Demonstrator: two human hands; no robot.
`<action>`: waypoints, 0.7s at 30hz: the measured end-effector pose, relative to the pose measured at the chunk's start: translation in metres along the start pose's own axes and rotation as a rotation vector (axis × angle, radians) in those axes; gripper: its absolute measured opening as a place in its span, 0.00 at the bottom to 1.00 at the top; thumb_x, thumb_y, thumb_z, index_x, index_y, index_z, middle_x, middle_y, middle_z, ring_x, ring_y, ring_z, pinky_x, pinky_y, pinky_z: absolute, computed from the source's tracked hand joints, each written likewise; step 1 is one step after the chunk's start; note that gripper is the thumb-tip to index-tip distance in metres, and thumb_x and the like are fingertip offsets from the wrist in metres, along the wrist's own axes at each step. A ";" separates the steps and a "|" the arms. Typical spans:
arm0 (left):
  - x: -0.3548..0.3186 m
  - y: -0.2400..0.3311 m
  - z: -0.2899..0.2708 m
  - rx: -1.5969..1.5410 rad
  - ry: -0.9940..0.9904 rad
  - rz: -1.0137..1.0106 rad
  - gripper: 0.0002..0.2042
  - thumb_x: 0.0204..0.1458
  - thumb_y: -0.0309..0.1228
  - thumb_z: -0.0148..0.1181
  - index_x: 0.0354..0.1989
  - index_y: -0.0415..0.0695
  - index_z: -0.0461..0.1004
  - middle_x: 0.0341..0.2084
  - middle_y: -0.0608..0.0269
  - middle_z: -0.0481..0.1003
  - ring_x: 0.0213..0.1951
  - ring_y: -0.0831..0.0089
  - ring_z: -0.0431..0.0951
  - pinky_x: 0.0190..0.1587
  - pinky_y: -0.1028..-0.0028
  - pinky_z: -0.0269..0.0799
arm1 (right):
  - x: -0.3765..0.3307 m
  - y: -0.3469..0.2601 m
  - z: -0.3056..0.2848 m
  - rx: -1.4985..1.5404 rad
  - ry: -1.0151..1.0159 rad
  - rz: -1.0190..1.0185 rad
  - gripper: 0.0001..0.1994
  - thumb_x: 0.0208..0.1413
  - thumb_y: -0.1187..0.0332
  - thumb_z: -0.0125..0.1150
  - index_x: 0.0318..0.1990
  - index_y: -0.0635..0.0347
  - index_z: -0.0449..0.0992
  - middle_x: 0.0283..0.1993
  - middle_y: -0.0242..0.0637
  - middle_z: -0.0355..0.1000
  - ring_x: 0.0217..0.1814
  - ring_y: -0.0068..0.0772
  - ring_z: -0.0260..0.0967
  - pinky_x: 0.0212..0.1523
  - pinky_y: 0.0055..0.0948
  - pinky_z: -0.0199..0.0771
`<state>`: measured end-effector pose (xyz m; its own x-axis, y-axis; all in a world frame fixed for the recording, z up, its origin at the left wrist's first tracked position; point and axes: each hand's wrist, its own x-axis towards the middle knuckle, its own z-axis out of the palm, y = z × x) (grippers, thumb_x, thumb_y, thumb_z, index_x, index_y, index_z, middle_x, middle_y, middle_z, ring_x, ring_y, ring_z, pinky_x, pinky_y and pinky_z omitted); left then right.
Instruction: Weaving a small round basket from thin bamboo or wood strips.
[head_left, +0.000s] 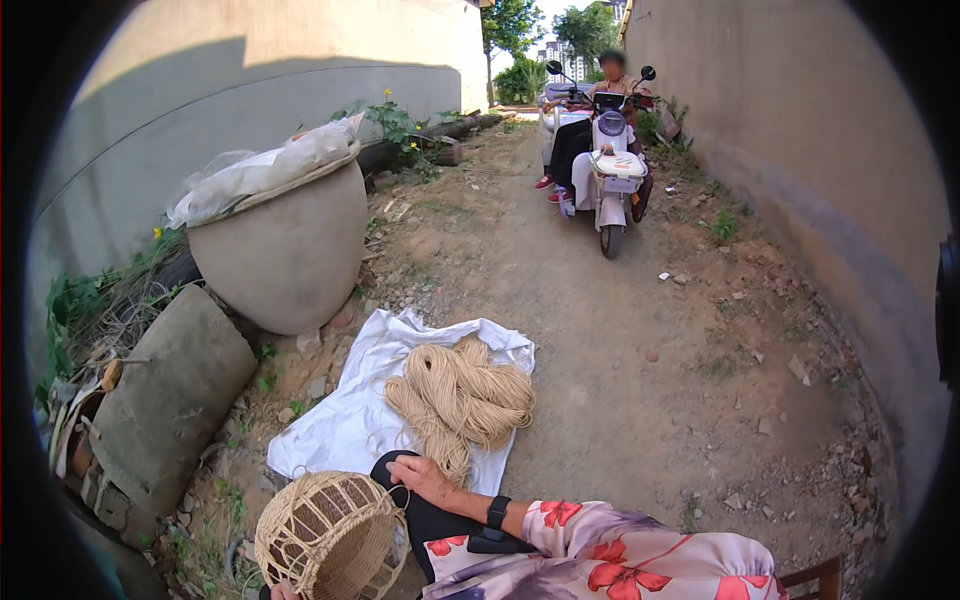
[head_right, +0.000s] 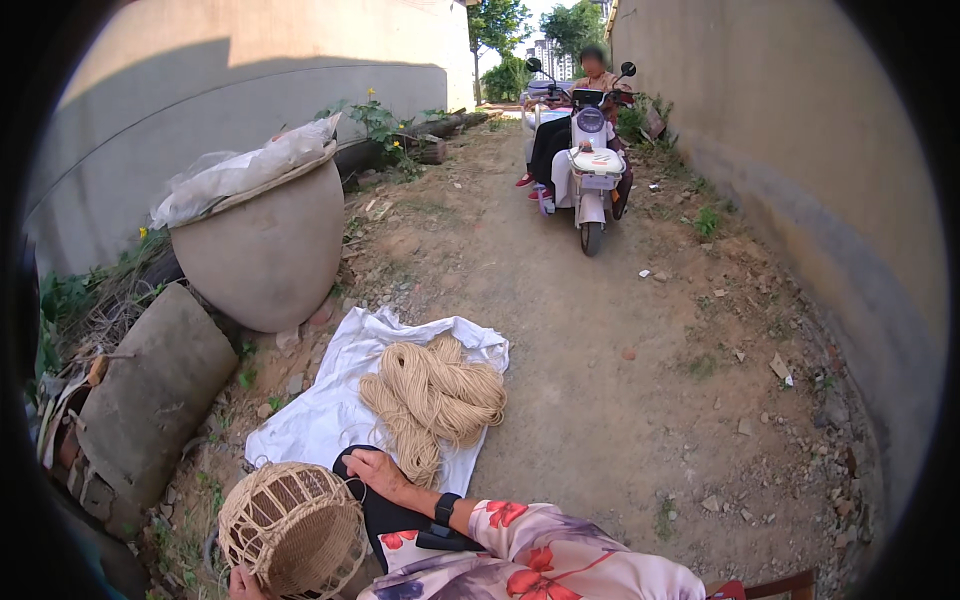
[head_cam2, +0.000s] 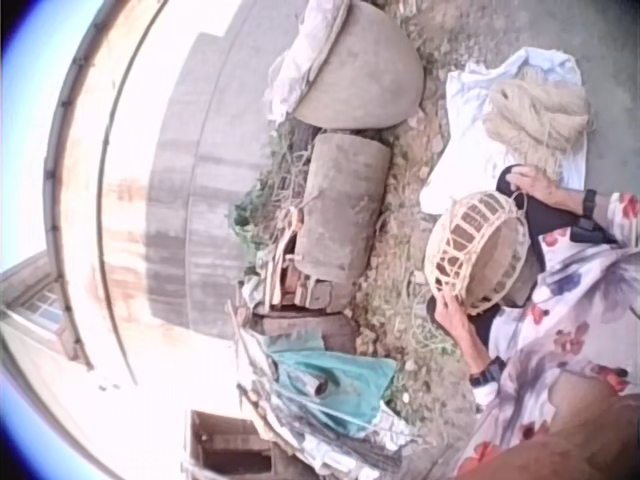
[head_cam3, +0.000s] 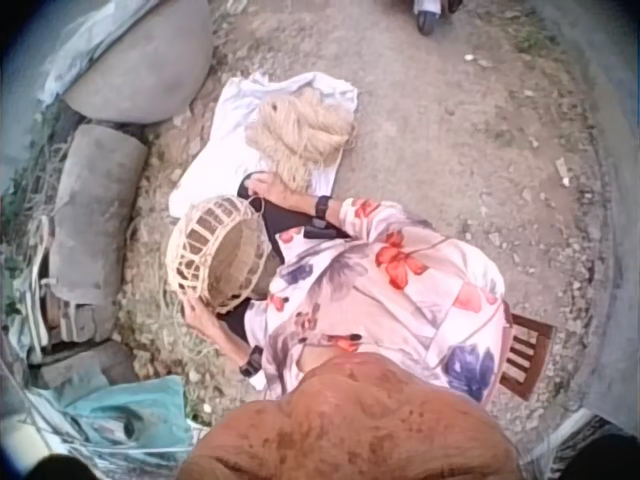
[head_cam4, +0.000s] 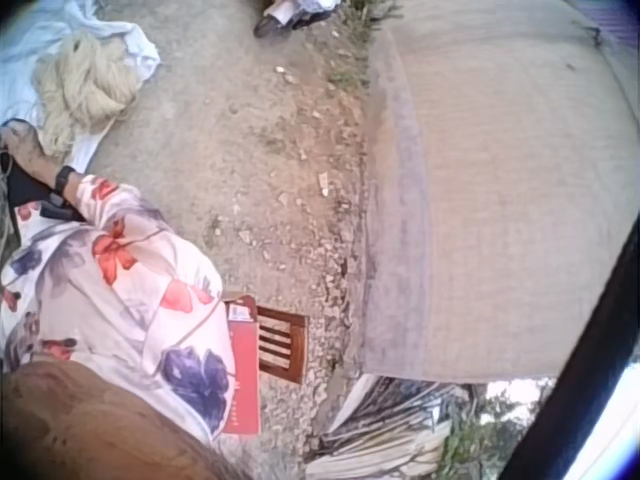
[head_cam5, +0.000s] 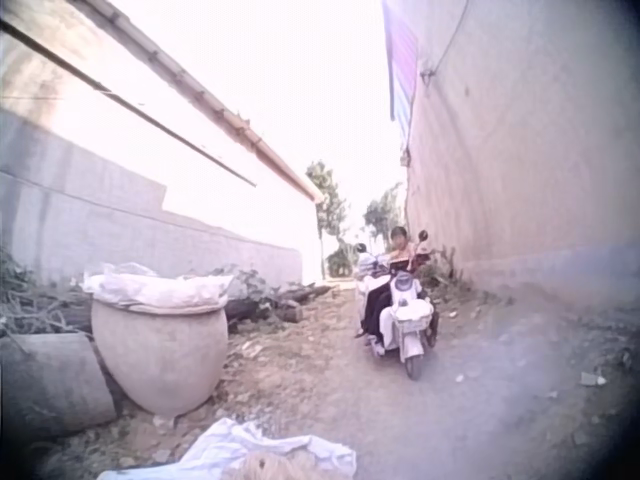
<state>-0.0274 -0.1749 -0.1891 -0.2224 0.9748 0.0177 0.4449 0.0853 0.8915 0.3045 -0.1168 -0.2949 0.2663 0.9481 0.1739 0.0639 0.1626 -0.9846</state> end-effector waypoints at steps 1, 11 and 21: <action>-0.002 0.003 -0.001 0.009 0.003 0.012 0.24 0.63 0.44 0.53 0.55 0.33 0.73 0.44 0.46 0.79 0.41 0.61 0.78 0.44 0.64 0.73 | -0.001 -0.001 0.001 -0.020 -0.003 -0.006 0.18 0.64 0.57 0.51 0.30 0.65 0.75 0.27 0.37 0.73 0.31 0.30 0.70 0.38 0.28 0.70; 0.004 -0.009 -0.001 -0.029 0.003 -0.013 0.24 0.63 0.43 0.52 0.55 0.32 0.73 0.42 0.45 0.79 0.39 0.61 0.77 0.41 0.65 0.73 | -0.001 -0.002 0.003 -0.023 0.015 -0.067 0.18 0.66 0.58 0.53 0.28 0.61 0.75 0.23 0.26 0.66 0.27 0.17 0.61 0.32 0.22 0.63; 0.014 -0.026 -0.003 -0.054 -0.007 -0.026 0.25 0.63 0.42 0.53 0.61 0.37 0.69 0.46 0.47 0.77 0.42 0.63 0.78 0.38 0.67 0.77 | -0.001 -0.005 0.001 -0.094 0.003 -0.073 0.18 0.64 0.58 0.52 0.30 0.65 0.75 0.26 0.39 0.74 0.30 0.32 0.71 0.37 0.30 0.70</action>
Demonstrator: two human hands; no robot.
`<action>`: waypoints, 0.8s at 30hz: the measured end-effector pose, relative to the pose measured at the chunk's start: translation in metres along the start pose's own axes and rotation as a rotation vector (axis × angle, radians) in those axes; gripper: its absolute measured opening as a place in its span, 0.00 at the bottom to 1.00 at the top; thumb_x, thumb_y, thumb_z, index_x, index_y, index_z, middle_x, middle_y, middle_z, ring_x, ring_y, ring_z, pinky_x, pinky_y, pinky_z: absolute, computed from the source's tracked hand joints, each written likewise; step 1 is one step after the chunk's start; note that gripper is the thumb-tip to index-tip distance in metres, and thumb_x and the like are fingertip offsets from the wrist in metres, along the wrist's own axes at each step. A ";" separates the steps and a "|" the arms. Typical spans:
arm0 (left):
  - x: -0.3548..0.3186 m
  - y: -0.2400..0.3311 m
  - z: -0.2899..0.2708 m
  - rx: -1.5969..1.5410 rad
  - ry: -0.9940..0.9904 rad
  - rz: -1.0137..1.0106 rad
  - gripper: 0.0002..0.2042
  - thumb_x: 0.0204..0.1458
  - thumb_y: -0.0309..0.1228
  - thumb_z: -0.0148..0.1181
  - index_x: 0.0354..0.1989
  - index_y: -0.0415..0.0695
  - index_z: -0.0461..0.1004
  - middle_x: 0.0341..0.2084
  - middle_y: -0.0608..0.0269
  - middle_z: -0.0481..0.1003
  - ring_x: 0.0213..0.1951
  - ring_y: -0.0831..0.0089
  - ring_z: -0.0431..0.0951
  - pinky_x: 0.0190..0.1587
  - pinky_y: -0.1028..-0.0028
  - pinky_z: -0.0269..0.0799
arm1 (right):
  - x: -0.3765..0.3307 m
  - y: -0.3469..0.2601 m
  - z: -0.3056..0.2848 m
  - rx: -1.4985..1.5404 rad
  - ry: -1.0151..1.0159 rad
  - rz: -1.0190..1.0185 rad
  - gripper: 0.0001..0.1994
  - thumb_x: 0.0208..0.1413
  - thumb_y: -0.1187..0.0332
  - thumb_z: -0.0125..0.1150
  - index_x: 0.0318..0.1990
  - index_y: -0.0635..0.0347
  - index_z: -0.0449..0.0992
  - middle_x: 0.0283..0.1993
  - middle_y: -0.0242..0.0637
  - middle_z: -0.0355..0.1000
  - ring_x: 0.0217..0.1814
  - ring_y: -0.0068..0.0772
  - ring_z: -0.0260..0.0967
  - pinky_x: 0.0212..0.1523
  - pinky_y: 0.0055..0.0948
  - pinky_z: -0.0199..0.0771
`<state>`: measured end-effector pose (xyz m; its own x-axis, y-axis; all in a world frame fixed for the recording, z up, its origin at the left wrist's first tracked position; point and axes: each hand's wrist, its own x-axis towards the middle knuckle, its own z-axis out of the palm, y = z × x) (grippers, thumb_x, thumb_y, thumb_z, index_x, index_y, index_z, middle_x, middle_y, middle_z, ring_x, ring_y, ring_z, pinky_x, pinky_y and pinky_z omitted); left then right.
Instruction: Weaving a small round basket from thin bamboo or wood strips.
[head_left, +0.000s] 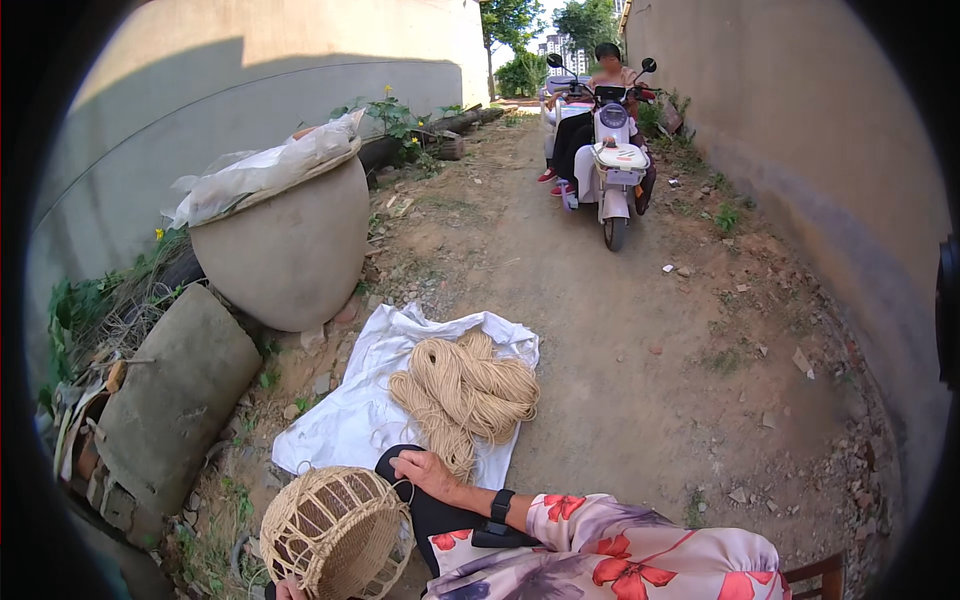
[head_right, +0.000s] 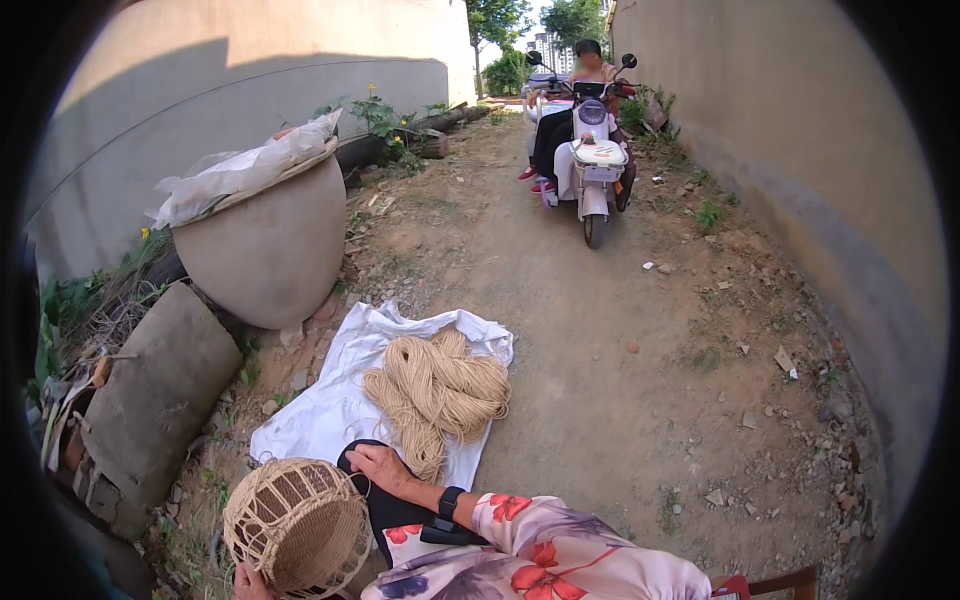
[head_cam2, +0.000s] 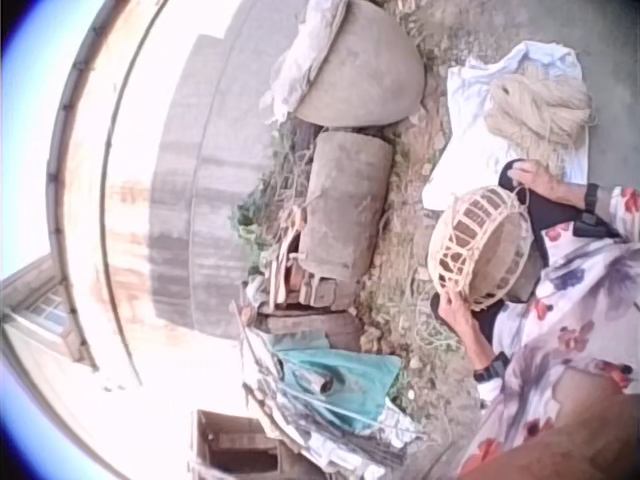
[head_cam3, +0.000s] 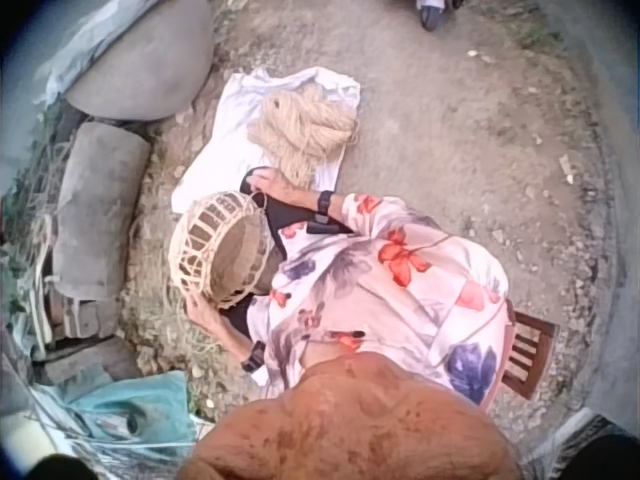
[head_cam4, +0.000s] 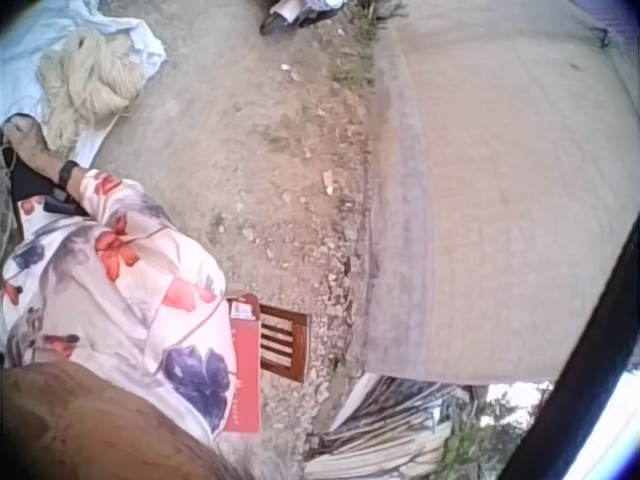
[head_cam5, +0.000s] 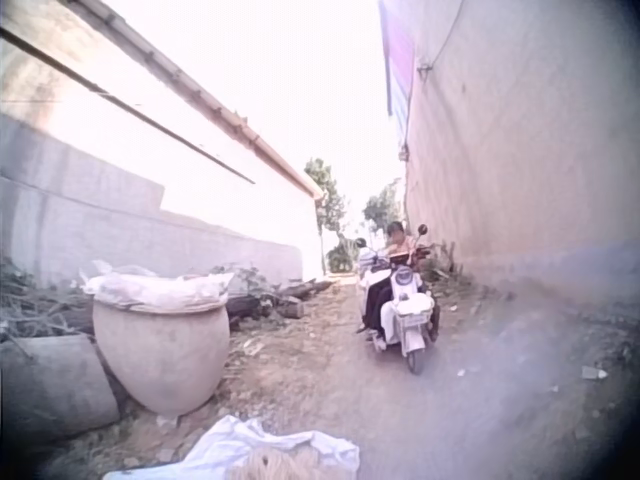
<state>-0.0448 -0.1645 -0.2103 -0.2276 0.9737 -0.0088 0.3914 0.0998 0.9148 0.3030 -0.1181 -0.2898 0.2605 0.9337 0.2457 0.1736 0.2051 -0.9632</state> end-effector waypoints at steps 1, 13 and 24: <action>0.003 -0.002 0.001 0.072 -0.013 0.008 0.25 0.63 0.42 0.53 0.62 0.37 0.69 0.46 0.47 0.77 0.42 0.63 0.78 0.37 0.67 0.77 | 0.000 0.001 0.000 -0.001 0.001 0.001 0.18 0.64 0.58 0.52 0.30 0.65 0.75 0.26 0.39 0.74 0.30 0.32 0.71 0.37 0.30 0.70; -0.002 0.003 -0.002 0.092 0.118 0.195 0.16 0.60 0.40 0.58 0.38 0.36 0.75 0.27 0.58 0.76 0.29 0.69 0.72 0.34 0.67 0.70 | -0.002 -0.002 0.002 0.022 0.007 0.000 0.18 0.64 0.59 0.53 0.29 0.64 0.75 0.25 0.38 0.73 0.29 0.30 0.70 0.35 0.29 0.70; -0.001 -0.002 -0.010 -0.123 0.224 0.185 0.13 0.58 0.35 0.62 0.42 0.36 0.76 0.35 0.56 0.75 0.36 0.68 0.74 0.40 0.68 0.72 | -0.002 -0.003 0.003 0.016 0.016 -0.047 0.17 0.64 0.59 0.53 0.28 0.65 0.73 0.23 0.38 0.69 0.27 0.31 0.66 0.34 0.31 0.67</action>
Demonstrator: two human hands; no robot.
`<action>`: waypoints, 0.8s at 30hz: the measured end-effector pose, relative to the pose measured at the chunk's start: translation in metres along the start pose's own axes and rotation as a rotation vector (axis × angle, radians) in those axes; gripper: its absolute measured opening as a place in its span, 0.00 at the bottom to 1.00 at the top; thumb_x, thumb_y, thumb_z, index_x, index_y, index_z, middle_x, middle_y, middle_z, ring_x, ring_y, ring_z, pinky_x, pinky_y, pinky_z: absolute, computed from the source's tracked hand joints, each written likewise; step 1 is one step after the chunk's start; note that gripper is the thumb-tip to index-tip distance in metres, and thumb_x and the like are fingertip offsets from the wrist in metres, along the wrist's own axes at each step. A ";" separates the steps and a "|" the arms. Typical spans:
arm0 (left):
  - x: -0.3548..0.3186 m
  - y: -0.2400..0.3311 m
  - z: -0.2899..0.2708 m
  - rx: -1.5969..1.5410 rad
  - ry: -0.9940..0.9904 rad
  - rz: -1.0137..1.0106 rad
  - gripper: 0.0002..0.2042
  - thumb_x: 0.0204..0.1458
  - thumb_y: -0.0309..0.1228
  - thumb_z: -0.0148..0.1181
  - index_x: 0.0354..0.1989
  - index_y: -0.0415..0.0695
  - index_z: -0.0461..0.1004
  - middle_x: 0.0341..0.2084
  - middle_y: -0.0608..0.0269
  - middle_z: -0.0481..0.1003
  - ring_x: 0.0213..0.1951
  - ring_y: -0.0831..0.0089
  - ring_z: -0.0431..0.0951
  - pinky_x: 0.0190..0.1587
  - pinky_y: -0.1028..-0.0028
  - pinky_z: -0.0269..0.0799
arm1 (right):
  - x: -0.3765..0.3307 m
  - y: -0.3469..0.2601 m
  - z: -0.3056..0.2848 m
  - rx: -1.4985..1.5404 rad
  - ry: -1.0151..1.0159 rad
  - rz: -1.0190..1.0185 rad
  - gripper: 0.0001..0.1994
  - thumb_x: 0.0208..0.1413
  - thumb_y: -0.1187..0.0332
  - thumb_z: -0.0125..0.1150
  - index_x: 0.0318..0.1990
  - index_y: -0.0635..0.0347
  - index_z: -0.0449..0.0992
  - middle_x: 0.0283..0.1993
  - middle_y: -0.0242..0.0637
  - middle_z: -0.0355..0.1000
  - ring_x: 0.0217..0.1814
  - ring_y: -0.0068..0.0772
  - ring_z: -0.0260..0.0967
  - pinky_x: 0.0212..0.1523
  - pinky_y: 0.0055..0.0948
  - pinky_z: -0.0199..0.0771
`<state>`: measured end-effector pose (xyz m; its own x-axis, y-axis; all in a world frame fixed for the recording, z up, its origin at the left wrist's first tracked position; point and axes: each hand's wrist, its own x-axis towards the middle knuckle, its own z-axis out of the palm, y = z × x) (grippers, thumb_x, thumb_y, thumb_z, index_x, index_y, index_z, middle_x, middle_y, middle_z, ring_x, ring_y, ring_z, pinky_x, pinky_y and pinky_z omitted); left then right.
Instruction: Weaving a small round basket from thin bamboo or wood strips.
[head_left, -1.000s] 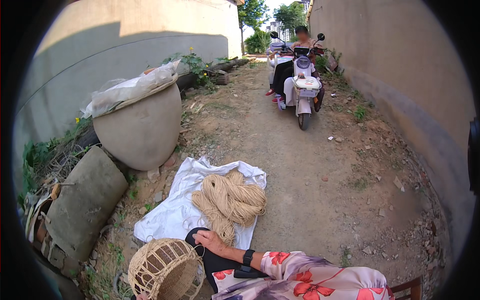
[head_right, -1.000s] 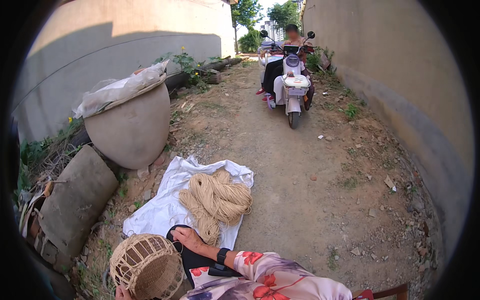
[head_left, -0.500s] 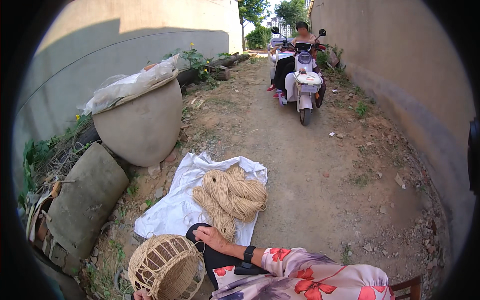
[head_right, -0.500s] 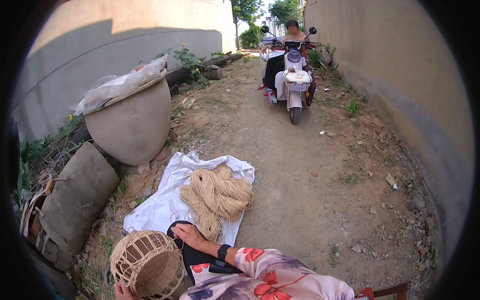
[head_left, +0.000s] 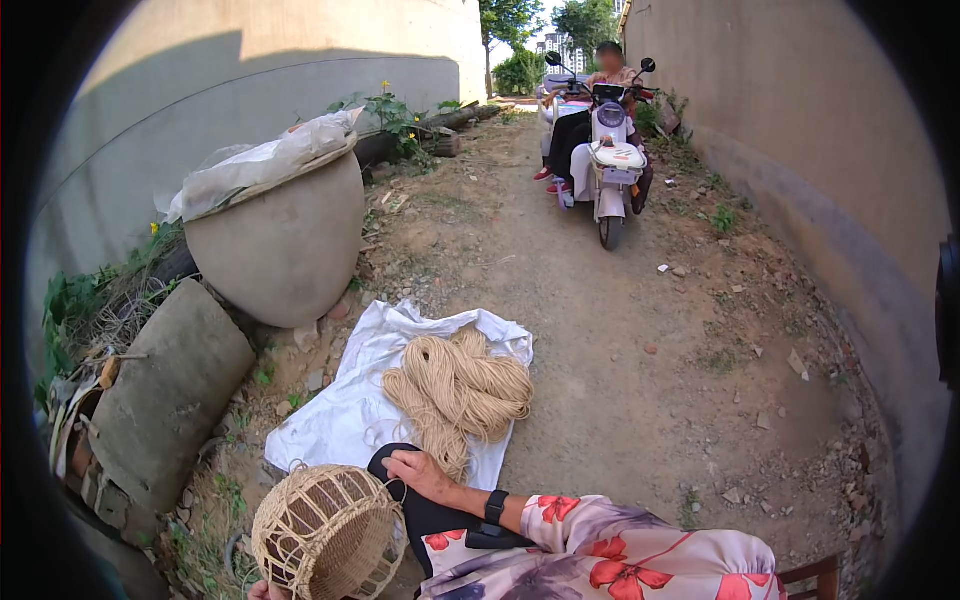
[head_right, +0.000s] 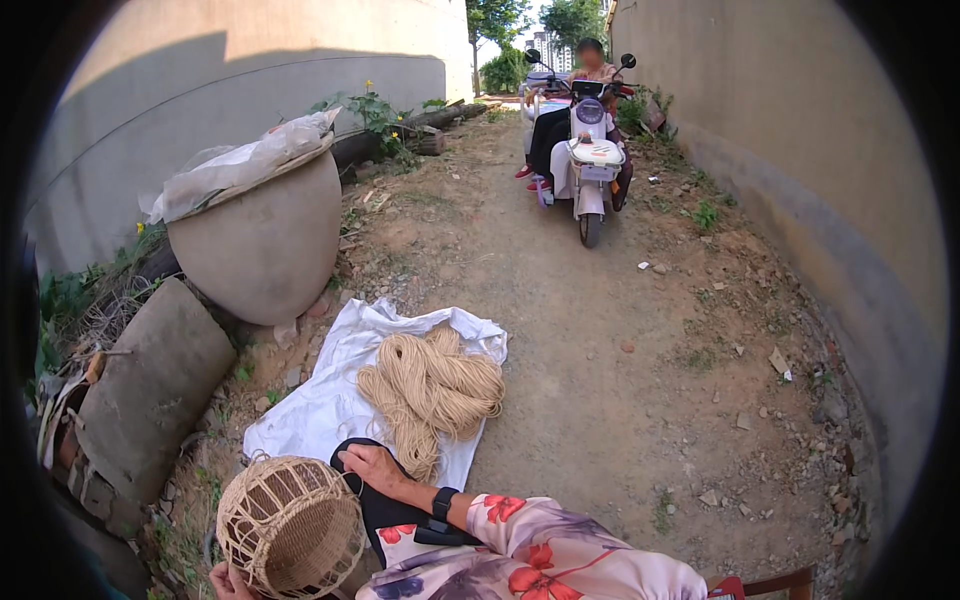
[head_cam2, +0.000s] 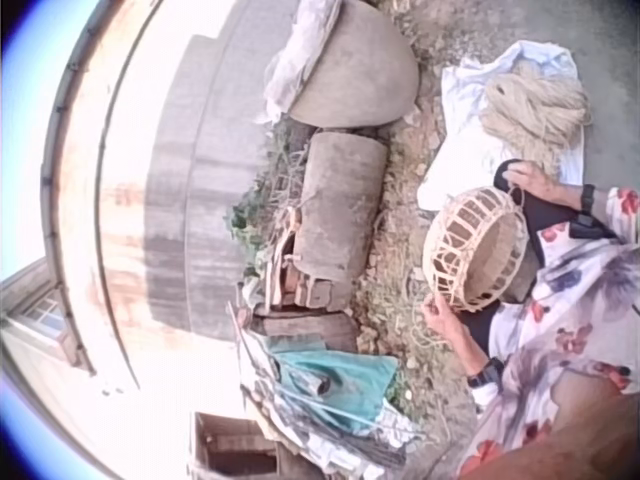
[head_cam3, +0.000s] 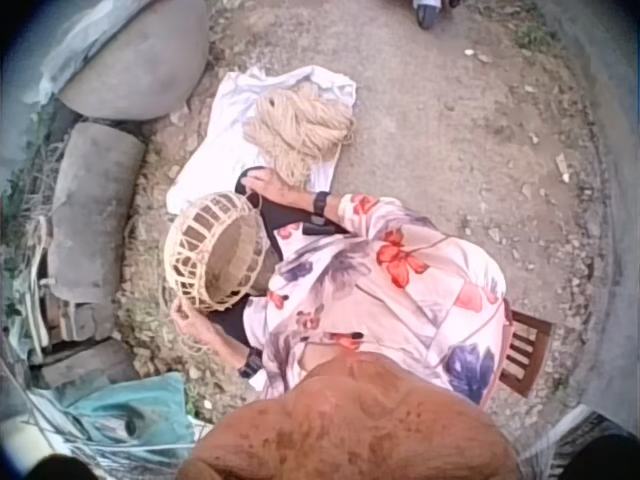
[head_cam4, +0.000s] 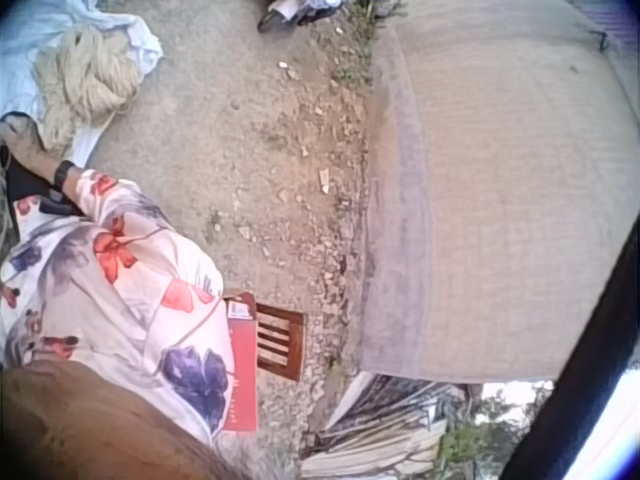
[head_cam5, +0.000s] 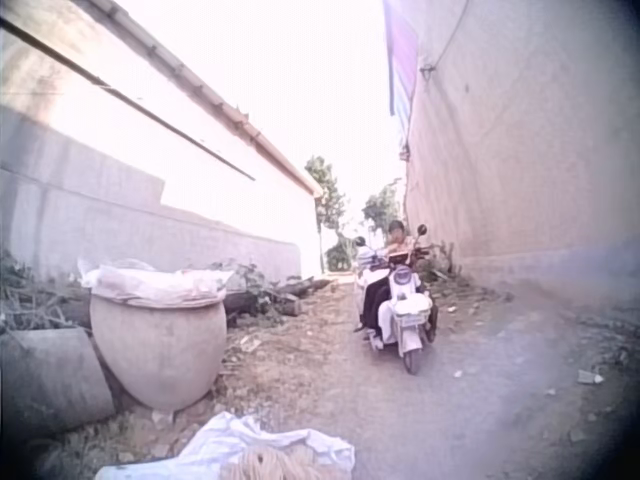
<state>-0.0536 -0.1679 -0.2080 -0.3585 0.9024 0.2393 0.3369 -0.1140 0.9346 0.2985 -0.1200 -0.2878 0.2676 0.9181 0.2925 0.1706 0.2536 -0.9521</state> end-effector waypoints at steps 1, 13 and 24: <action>-0.002 0.006 0.003 -0.002 -0.003 -0.003 0.13 0.58 0.35 0.62 0.42 0.36 0.76 0.35 0.56 0.75 0.36 0.68 0.74 0.40 0.68 0.72 | 0.000 0.001 -0.001 -0.003 0.001 0.002 0.17 0.64 0.59 0.53 0.28 0.65 0.73 0.23 0.38 0.69 0.27 0.31 0.66 0.34 0.31 0.67; -0.009 0.035 0.008 0.005 -0.101 0.005 0.09 0.57 0.32 0.58 0.37 0.37 0.74 0.31 0.60 0.74 0.33 0.71 0.70 0.37 0.69 0.69 | -0.003 0.002 -0.002 -0.015 -0.001 -0.004 0.17 0.64 0.59 0.53 0.29 0.65 0.73 0.24 0.39 0.71 0.29 0.33 0.68 0.35 0.31 0.68; -0.015 0.035 0.016 -0.352 -0.074 -0.274 0.24 0.59 0.36 0.58 0.60 0.34 0.65 0.52 0.46 0.70 0.48 0.60 0.72 0.48 0.63 0.70 | 0.002 0.005 -0.001 -0.026 0.017 -0.001 0.16 0.64 0.60 0.54 0.30 0.66 0.73 0.24 0.39 0.71 0.27 0.33 0.68 0.34 0.32 0.68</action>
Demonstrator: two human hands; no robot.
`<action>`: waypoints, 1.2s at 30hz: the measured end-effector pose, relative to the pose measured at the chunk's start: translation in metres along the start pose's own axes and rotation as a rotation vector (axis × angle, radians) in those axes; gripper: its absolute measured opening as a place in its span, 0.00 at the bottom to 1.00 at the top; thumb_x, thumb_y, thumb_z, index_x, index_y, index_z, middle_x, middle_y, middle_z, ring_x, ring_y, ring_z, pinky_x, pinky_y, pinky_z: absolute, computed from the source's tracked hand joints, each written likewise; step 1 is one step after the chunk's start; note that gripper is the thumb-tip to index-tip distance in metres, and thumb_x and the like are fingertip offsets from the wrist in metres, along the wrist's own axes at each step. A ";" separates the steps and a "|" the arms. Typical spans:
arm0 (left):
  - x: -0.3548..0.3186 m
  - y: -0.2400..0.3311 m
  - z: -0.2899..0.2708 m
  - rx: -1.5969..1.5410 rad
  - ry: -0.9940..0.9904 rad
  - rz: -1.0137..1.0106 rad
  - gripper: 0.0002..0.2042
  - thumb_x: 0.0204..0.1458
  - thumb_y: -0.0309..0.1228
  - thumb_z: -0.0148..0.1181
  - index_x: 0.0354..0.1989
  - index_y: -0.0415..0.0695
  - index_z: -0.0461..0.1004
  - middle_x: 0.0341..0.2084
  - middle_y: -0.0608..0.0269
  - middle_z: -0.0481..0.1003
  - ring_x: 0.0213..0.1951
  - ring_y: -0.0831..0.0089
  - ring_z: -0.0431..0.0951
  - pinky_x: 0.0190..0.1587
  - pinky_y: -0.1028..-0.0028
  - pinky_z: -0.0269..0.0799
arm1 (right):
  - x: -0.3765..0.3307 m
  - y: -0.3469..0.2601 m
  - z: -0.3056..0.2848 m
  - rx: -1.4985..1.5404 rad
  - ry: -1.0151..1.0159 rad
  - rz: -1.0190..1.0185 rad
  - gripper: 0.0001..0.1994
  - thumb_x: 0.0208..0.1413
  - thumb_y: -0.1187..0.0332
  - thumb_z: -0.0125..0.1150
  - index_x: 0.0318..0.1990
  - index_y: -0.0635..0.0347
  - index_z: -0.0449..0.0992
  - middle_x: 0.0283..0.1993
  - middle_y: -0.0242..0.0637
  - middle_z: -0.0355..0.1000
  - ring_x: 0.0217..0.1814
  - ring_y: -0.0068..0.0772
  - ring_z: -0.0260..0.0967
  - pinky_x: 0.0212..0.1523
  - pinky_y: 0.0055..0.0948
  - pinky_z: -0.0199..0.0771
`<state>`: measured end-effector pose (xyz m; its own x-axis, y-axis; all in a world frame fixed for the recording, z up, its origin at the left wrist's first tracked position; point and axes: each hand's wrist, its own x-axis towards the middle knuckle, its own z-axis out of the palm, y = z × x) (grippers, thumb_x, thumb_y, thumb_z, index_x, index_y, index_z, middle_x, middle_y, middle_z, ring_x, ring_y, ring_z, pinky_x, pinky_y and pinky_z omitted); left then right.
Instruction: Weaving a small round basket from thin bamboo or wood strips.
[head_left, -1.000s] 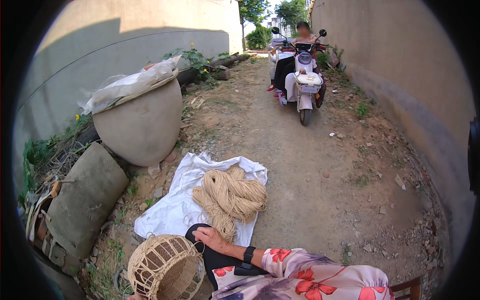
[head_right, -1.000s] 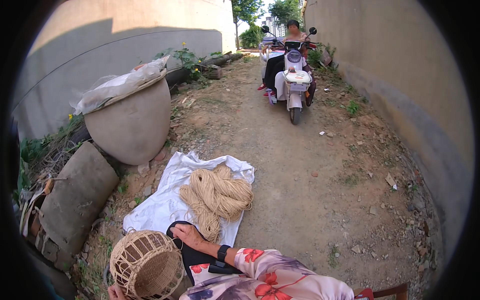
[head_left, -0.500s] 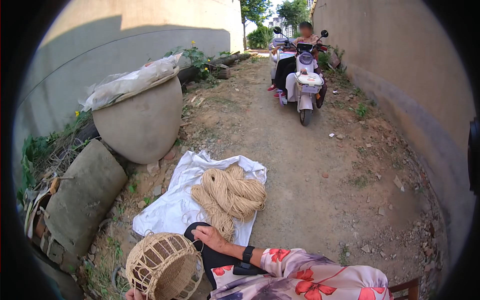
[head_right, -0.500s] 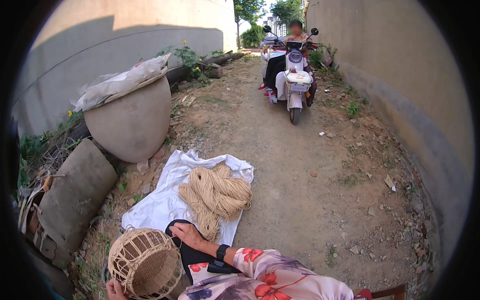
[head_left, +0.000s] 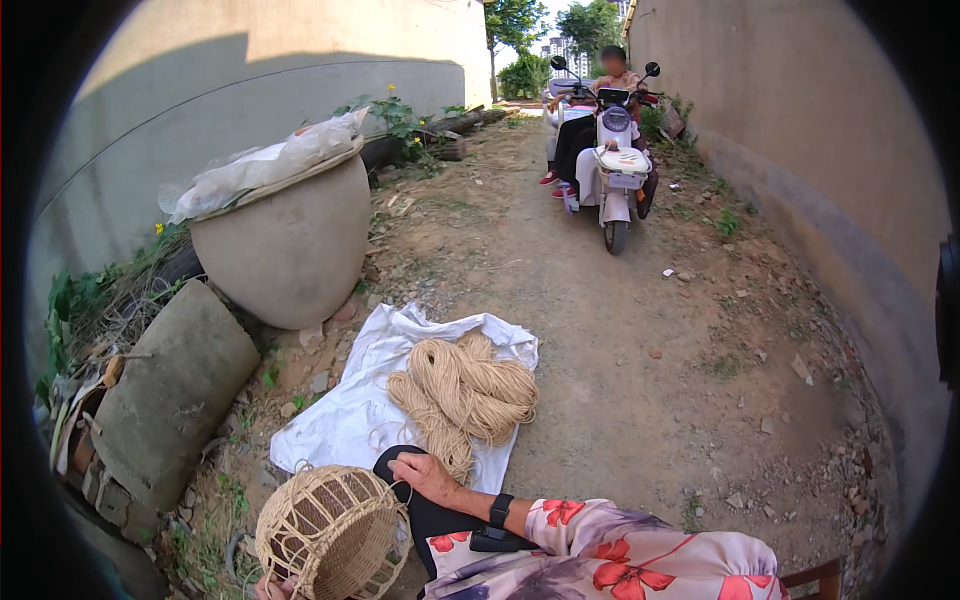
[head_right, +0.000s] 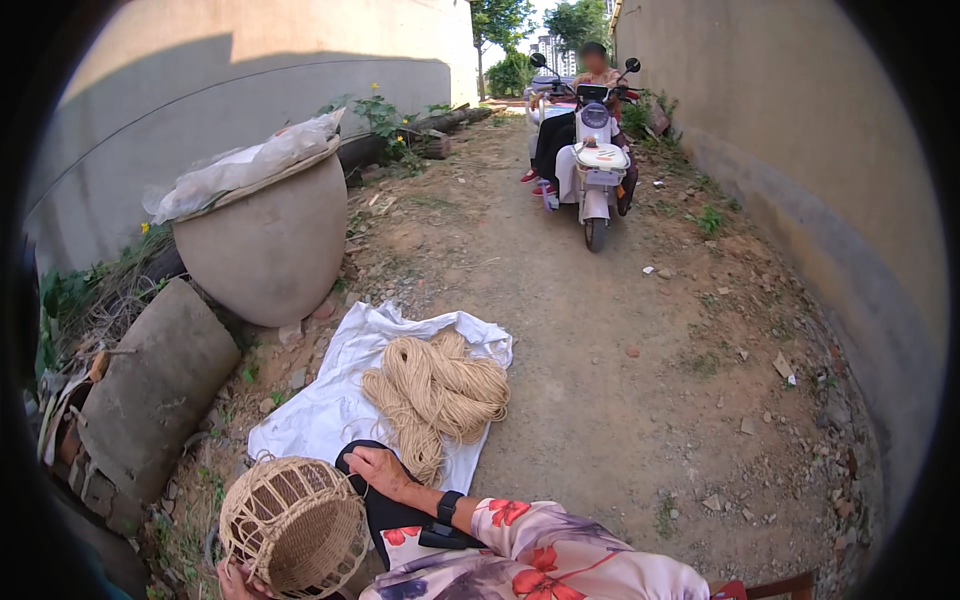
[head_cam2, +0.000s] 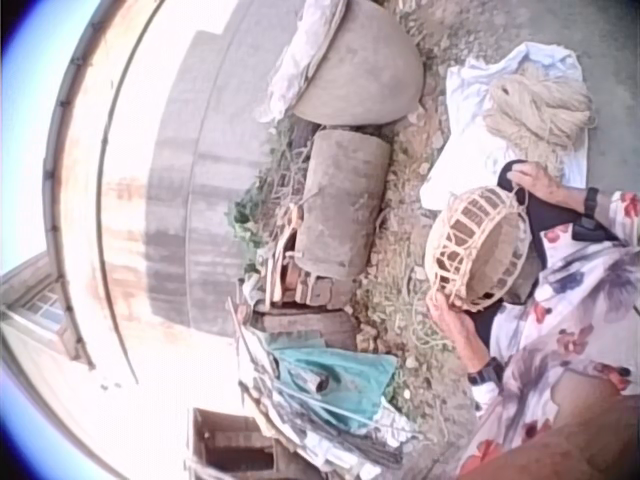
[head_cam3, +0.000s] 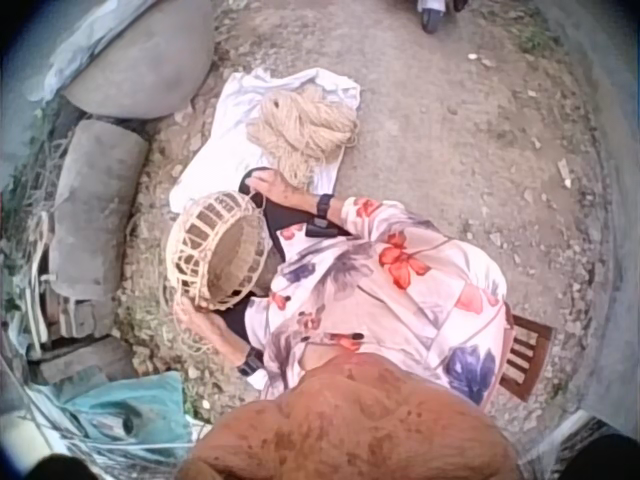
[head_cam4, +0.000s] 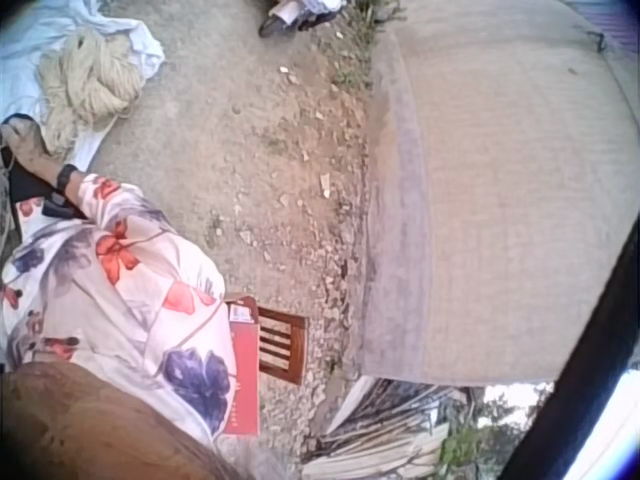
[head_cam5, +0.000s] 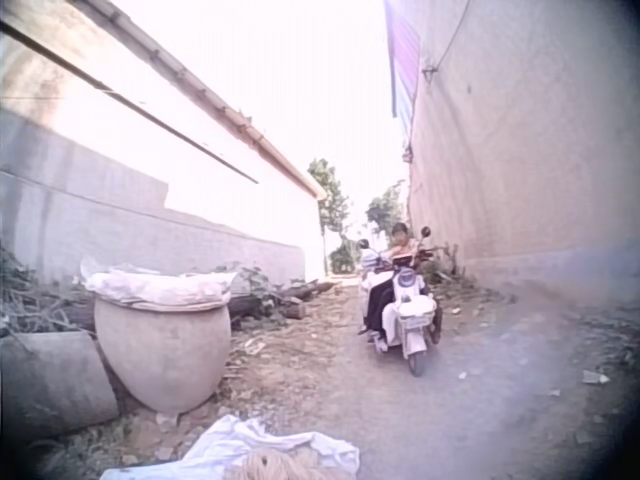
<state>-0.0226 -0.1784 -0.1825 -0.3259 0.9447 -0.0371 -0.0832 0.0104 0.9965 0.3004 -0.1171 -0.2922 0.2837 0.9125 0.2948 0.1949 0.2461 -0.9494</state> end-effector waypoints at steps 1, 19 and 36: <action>-0.001 -0.001 0.000 -0.015 0.021 0.002 0.25 0.59 0.36 0.58 0.61 0.33 0.64 0.53 0.45 0.69 0.50 0.59 0.72 0.50 0.62 0.70 | -0.001 0.000 0.000 0.002 0.001 -0.001 0.16 0.64 0.60 0.54 0.30 0.66 0.73 0.24 0.39 0.71 0.27 0.33 0.68 0.34 0.32 0.68; 0.016 0.006 0.007 -0.187 -0.142 0.116 0.13 0.67 0.39 0.47 0.45 0.40 0.69 0.27 0.61 0.78 0.14 0.87 0.64 0.13 0.85 0.60 | -0.019 -0.065 -0.018 -0.502 -0.091 -0.228 0.07 0.54 0.68 0.60 0.33 0.62 0.74 0.27 0.41 0.73 0.27 0.40 0.72 0.30 0.37 0.70; -0.011 0.019 0.051 0.325 -0.475 0.063 0.17 0.66 0.43 0.48 0.42 0.39 0.74 0.30 0.63 0.77 0.19 0.84 0.66 0.22 0.81 0.62 | -0.018 -0.086 -0.006 -0.197 -0.443 -0.082 0.07 0.53 0.76 0.54 0.38 0.65 0.75 0.33 0.43 0.75 0.35 0.44 0.74 0.37 0.34 0.73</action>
<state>0.0279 -0.1722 -0.1595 0.1439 0.9895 -0.0141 0.2406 -0.0212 0.9704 0.2840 -0.1569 -0.2157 -0.1585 0.9545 0.2526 0.3860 0.2954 -0.8739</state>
